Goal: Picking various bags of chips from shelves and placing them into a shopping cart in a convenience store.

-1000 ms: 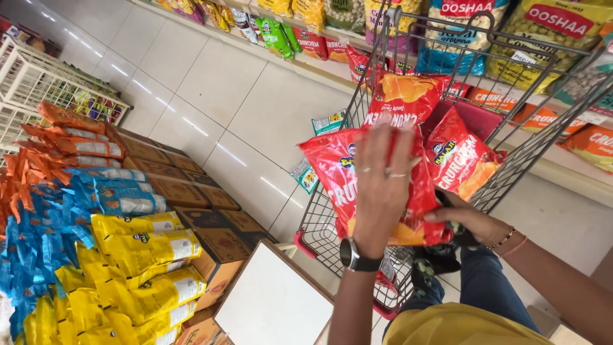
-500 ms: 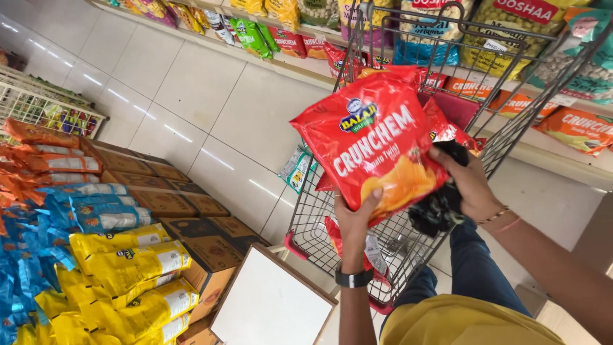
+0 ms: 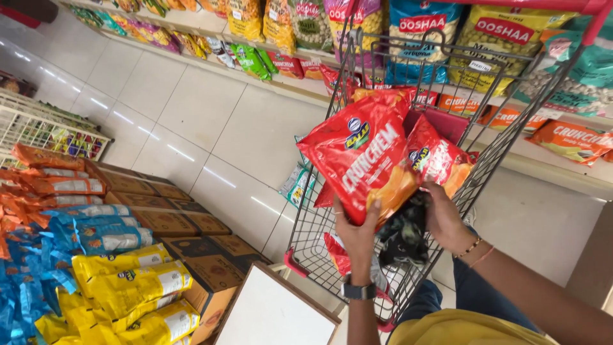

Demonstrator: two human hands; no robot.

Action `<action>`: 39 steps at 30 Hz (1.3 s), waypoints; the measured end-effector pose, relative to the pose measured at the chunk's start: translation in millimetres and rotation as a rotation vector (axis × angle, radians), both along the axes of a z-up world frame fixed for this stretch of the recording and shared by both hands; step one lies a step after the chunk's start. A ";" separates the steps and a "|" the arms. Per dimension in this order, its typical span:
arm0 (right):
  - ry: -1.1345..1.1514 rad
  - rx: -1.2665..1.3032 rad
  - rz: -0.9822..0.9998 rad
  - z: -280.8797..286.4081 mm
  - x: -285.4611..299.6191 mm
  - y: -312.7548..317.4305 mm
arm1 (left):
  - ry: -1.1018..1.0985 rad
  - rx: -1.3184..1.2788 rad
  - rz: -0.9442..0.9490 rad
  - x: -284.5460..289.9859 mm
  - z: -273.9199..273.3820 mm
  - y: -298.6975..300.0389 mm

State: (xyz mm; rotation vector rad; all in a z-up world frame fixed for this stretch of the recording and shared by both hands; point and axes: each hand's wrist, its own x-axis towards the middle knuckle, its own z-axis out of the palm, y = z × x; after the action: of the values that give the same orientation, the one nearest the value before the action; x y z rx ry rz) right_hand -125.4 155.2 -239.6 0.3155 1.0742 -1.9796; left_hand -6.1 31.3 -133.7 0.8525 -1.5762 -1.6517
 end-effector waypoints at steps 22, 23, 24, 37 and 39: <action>1.008 0.376 -0.015 103.0 -174.0 54.0 | 0.181 0.230 -0.431 -103.1 -22.2 -34.1; 0.964 0.360 -0.119 100.3 -186.5 52.1 | 0.146 0.239 -0.486 -108.0 -22.9 -32.0; 0.918 0.343 -0.221 97.4 -198.9 50.2 | 0.111 0.246 -0.539 -112.6 -23.8 -30.1; 0.859 0.071 -0.353 189.9 -236.0 77.0 | 0.072 0.223 -0.813 -175.0 -12.4 -66.5; 1.032 0.220 -0.288 194.8 -244.8 84.1 | 0.095 0.204 -0.847 -191.8 -15.9 -68.3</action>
State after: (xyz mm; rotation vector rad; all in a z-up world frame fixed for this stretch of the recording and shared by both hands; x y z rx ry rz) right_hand -370.2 239.3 -44.9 -0.5475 1.9690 -2.3129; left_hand -198.0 -37.0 -149.6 0.1629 -1.8480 -2.4174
